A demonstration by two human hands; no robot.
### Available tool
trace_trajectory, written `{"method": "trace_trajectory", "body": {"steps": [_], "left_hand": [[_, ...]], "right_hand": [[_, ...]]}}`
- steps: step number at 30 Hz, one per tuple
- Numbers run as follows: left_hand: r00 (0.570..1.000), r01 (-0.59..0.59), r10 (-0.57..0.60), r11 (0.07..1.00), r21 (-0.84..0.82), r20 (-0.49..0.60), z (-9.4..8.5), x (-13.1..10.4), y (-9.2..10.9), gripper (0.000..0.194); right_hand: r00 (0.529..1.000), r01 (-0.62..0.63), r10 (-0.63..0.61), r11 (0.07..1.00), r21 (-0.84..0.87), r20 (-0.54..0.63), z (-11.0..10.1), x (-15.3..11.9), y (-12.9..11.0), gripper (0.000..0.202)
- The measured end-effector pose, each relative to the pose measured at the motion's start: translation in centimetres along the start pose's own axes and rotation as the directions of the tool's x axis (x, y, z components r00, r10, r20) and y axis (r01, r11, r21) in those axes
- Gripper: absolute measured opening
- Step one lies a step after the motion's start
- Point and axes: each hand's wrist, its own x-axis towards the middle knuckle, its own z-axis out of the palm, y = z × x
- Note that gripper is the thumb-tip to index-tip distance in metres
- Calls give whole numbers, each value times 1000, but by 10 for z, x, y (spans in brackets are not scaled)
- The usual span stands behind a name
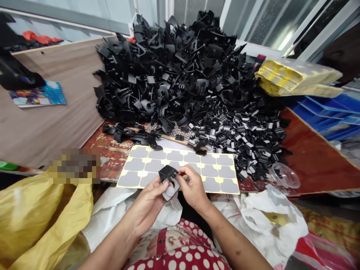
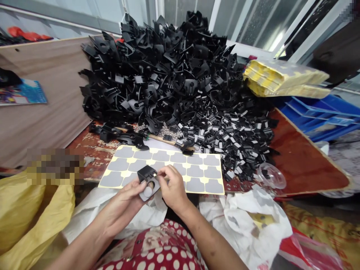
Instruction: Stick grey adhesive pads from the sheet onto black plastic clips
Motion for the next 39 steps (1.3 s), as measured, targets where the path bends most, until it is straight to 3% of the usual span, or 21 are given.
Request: {"method": "trace_trajectory", "body": {"steps": [4,7,9,11,13,15,17,18,21,23,25,27,29,31,33,36,39], "left_hand": [[996,-83,84,996,25,-40,2,-2,2,42],[995,-87,91,994,67,-45,-2,-4,4,53],[980,-164,176,979,122,-93,-16,-7,6,57],[923,-290,345,914,283,-168,-40,-12,9,54],[859,-331,493,741,584,-139,-72,-19,11,45],[894,-278,445,451,848,57,-106,-25,9,36],[899,-288,392,192,938,196,-135,-28,2,34],[906,-272,364,107,956,217,-147,-29,-3,34],[942,-142,309,5,990,134,-173,-26,-21,35],[953,-40,300,-17,999,44,-184,-22,-34,43],[941,2,338,-64,998,20,-193,-17,-45,55],[906,-25,415,-140,990,81,-199,-14,-52,59],[861,-93,473,-213,973,186,-200,-14,-51,53],[840,-188,462,-247,951,286,-193,-19,-44,42],[828,-299,420,-228,927,371,-175,-26,-30,31],[759,-429,446,-204,880,474,-129,-35,-5,22],[677,-508,506,-205,837,535,-73,-30,16,19]], "right_hand": [[973,229,-226,936,-268,42,-9,-7,-21,14],[938,342,-344,888,-307,48,-12,-14,-33,7],[935,331,-353,905,-268,-37,-16,-13,-34,9],[958,239,-270,936,-258,-94,-19,-9,-29,10],[984,160,-176,933,-322,-23,-18,-3,-19,11],[983,169,-119,882,-441,139,-13,2,-6,12],[966,215,-90,799,-561,241,-3,5,6,12],[961,233,-83,754,-614,263,2,5,10,12],[958,256,-79,671,-696,275,13,6,15,7],[958,256,-85,679,-688,273,13,8,13,35],[955,264,-105,730,-631,278,5,12,11,56],[961,261,-155,780,-569,228,-12,17,12,47],[977,207,-198,778,-593,80,-37,25,17,29],[979,110,-200,704,-701,-47,-63,34,28,24],[986,81,-163,614,-785,-25,-84,46,44,31],[986,162,-139,611,-775,96,-97,61,61,34],[974,182,-227,747,-639,12,-88,60,48,23]]}}
